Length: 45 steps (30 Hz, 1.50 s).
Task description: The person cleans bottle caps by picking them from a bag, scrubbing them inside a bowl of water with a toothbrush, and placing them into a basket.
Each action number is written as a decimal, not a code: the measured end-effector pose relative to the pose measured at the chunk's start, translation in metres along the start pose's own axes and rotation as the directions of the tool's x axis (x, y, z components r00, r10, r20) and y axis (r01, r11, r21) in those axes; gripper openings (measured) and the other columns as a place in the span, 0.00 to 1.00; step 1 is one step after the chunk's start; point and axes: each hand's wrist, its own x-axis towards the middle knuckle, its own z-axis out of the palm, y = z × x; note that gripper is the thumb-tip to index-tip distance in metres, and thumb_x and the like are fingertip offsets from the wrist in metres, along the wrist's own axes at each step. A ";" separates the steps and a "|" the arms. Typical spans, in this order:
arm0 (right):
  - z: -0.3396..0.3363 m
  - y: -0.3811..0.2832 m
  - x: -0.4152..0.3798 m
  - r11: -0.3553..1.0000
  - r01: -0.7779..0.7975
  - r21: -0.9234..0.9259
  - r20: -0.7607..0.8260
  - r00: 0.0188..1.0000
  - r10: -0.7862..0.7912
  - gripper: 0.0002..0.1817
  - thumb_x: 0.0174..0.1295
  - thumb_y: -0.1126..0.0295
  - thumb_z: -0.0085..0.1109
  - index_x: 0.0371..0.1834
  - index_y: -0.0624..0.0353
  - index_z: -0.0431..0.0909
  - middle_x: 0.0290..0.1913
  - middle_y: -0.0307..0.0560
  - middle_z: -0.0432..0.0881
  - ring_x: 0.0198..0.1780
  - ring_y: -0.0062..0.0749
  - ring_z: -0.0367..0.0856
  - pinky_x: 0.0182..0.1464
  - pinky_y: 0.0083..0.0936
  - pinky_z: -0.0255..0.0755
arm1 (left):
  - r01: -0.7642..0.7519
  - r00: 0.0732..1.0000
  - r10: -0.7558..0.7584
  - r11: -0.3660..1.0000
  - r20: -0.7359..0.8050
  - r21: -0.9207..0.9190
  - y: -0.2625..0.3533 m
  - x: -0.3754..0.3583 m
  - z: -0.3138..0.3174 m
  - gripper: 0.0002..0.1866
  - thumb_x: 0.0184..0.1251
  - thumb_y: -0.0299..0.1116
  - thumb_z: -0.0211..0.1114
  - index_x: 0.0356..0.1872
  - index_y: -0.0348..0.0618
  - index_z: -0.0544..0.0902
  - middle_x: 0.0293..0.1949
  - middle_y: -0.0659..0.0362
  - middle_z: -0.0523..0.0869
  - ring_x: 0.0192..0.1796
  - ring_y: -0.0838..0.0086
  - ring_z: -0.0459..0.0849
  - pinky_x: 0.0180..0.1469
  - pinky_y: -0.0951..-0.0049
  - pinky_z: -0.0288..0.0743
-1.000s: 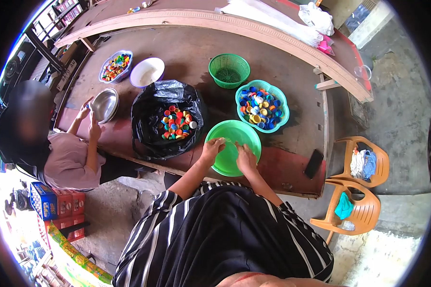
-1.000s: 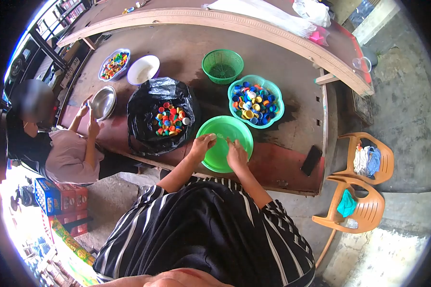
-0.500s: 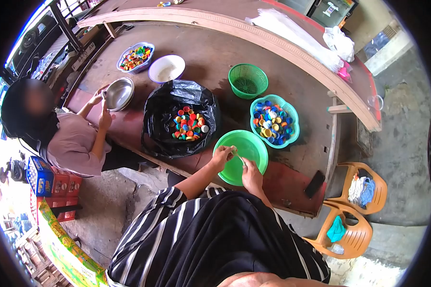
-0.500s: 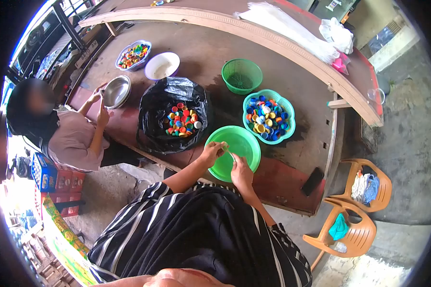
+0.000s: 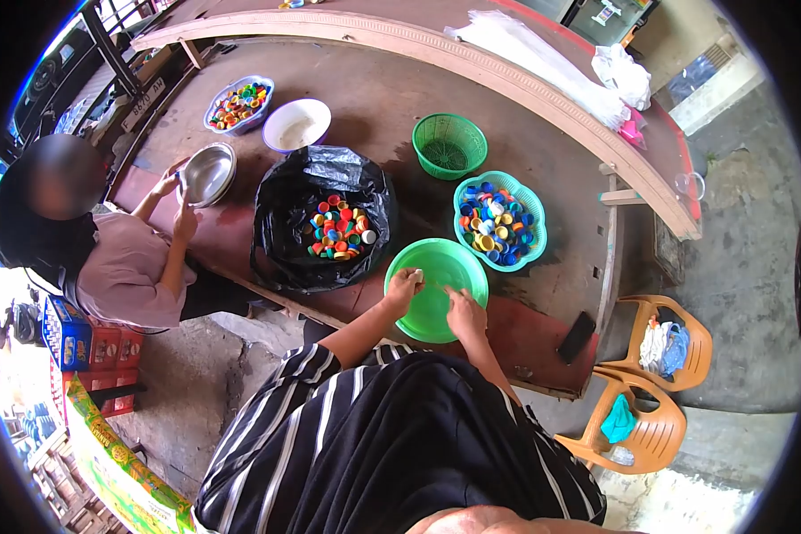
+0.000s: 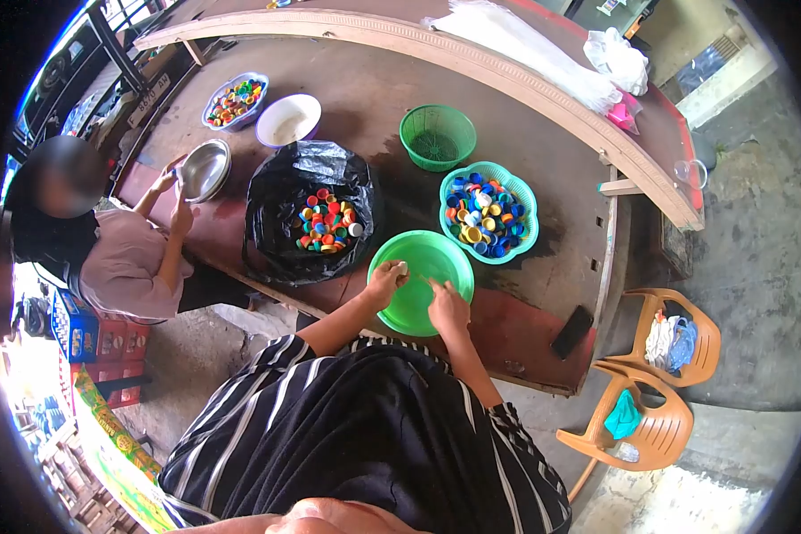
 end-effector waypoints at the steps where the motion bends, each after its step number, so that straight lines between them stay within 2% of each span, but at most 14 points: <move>1: -0.007 -0.005 -0.001 0.999 0.023 0.031 -0.027 0.999 -0.022 0.19 0.64 0.69 0.49 0.58 0.44 0.77 0.46 0.48 0.79 0.44 0.48 0.82 0.44 0.42 0.77 | -0.005 1.000 0.005 1.000 0.014 -0.015 -0.003 0.006 -0.002 0.17 0.71 0.36 0.60 0.52 0.34 0.73 0.38 0.60 0.80 0.39 0.78 0.79 0.45 0.79 0.76; 6: -0.006 -0.004 -0.002 0.996 0.028 0.082 0.001 1.000 -0.028 0.19 0.64 0.67 0.50 0.58 0.41 0.78 0.46 0.48 0.80 0.43 0.48 0.82 0.44 0.42 0.77 | 0.074 0.995 -0.077 0.996 0.064 0.043 -0.007 0.003 -0.006 0.14 0.71 0.35 0.60 0.49 0.35 0.75 0.38 0.61 0.80 0.40 0.76 0.80 0.47 0.77 0.76; 9: -0.005 0.007 0.007 0.994 0.030 0.103 0.058 0.998 -0.036 0.18 0.64 0.67 0.51 0.56 0.39 0.80 0.48 0.49 0.80 0.44 0.49 0.82 0.45 0.42 0.76 | -0.061 0.995 0.073 0.986 -0.074 0.154 -0.009 -0.006 0.004 0.10 0.67 0.32 0.62 0.41 0.36 0.76 0.28 0.59 0.80 0.30 0.72 0.79 0.33 0.73 0.74; 12: -0.016 0.002 0.005 0.994 0.075 0.082 -0.088 0.994 -0.068 0.16 0.63 0.68 0.52 0.53 0.41 0.82 0.42 0.46 0.79 0.42 0.48 0.81 0.43 0.42 0.75 | -0.418 0.849 0.525 0.586 0.068 0.695 -0.005 -0.008 0.004 0.09 0.63 0.28 0.63 0.41 0.37 0.76 0.33 0.48 0.81 0.34 0.57 0.81 0.37 0.63 0.76; 14: 0.002 0.019 0.013 0.981 0.122 -0.149 -0.077 0.988 -0.134 0.16 0.64 0.69 0.51 0.53 0.40 0.81 0.43 0.46 0.79 0.43 0.48 0.81 0.42 0.43 0.75 | -0.415 0.849 0.501 0.433 0.169 0.801 -0.007 0.004 -0.002 0.14 0.56 0.27 0.66 0.44 0.39 0.77 0.41 0.44 0.80 0.44 0.50 0.80 0.48 0.58 0.75; 17: -0.006 0.010 0.012 0.991 0.130 0.027 0.114 0.985 -0.133 0.12 0.63 0.70 0.53 0.48 0.47 0.82 0.42 0.49 0.78 0.43 0.50 0.80 0.42 0.44 0.74 | -0.372 0.893 0.378 0.319 0.243 0.872 0.001 0.001 0.003 0.14 0.56 0.23 0.60 0.45 0.38 0.75 0.45 0.40 0.77 0.48 0.45 0.79 0.50 0.53 0.75; 21: 0.005 0.014 0.014 0.997 0.048 -0.063 -0.045 0.998 -0.051 0.06 0.61 0.68 0.57 0.40 0.51 0.78 0.43 0.47 0.79 0.45 0.51 0.80 0.43 0.45 0.74 | -0.291 0.919 0.312 0.122 0.242 0.949 -0.015 0.020 -0.002 0.13 0.56 0.25 0.61 0.43 0.36 0.76 0.44 0.41 0.78 0.48 0.46 0.80 0.50 0.54 0.76; 25: -0.009 0.004 0.008 0.993 0.053 0.107 -0.042 0.998 -0.048 0.07 0.64 0.67 0.55 0.43 0.51 0.77 0.43 0.48 0.79 0.43 0.50 0.81 0.41 0.43 0.75 | -0.424 0.850 0.484 0.388 0.210 0.819 -0.017 0.032 -0.003 0.10 0.59 0.32 0.64 0.37 0.36 0.81 0.30 0.45 0.84 0.35 0.54 0.85 0.40 0.57 0.79; 29: -0.018 0.001 0.000 0.968 0.043 0.247 -0.099 0.995 -0.019 0.08 0.63 0.64 0.58 0.43 0.52 0.77 0.41 0.46 0.80 0.41 0.49 0.81 0.39 0.41 0.74 | -0.026 0.999 0.017 0.925 0.027 0.379 -0.001 0.017 0.006 0.15 0.68 0.40 0.61 0.39 0.34 0.81 0.28 0.53 0.84 0.30 0.72 0.83 0.35 0.71 0.78; 31: -0.014 0.009 0.001 0.938 0.062 0.340 -0.069 0.997 -0.041 0.07 0.63 0.65 0.58 0.42 0.53 0.77 0.40 0.45 0.80 0.40 0.48 0.81 0.38 0.41 0.73 | 0.043 0.998 -0.052 0.970 0.033 0.240 0.006 0.009 0.008 0.14 0.71 0.40 0.59 0.40 0.36 0.81 0.31 0.57 0.83 0.32 0.75 0.82 0.37 0.73 0.78; 35: -0.031 -0.009 -0.004 0.967 0.107 0.232 -0.185 0.981 -0.064 0.07 0.63 0.65 0.59 0.40 0.53 0.77 0.38 0.45 0.80 0.39 0.48 0.81 0.37 0.41 0.73 | 0.041 0.996 -0.063 0.949 0.060 0.313 0.018 -0.002 0.007 0.12 0.69 0.38 0.62 0.41 0.37 0.80 0.35 0.56 0.83 0.35 0.72 0.83 0.40 0.72 0.79; 38: -0.021 0.003 0.006 0.971 0.069 0.227 -0.088 0.995 -0.049 0.08 0.62 0.65 0.60 0.40 0.55 0.79 0.39 0.45 0.80 0.38 0.48 0.81 0.38 0.40 0.73 | -0.467 0.861 0.453 0.528 0.230 0.710 0.023 -0.004 0.006 0.11 0.61 0.31 0.66 0.39 0.35 0.79 0.35 0.48 0.84 0.36 0.60 0.84 0.40 0.64 0.78; 39: -0.019 0.005 0.009 0.985 0.054 0.161 -0.099 0.994 -0.039 0.08 0.62 0.65 0.59 0.40 0.55 0.78 0.40 0.45 0.80 0.39 0.48 0.81 0.38 0.40 0.73 | -0.503 0.818 0.523 0.443 0.242 0.742 0.024 -0.005 0.007 0.09 0.58 0.29 0.66 0.37 0.37 0.79 0.35 0.46 0.84 0.37 0.53 0.83 0.42 0.60 0.77; 45: -0.008 0.004 0.015 0.996 0.068 0.059 -0.039 0.997 -0.066 0.08 0.64 0.64 0.57 0.41 0.53 0.78 0.40 0.44 0.80 0.40 0.49 0.81 0.38 0.42 0.73 | -0.400 0.874 0.458 0.483 0.165 0.779 0.010 0.004 -0.004 0.10 0.63 0.33 0.63 0.40 0.37 0.80 0.34 0.48 0.84 0.38 0.58 0.84 0.41 0.62 0.76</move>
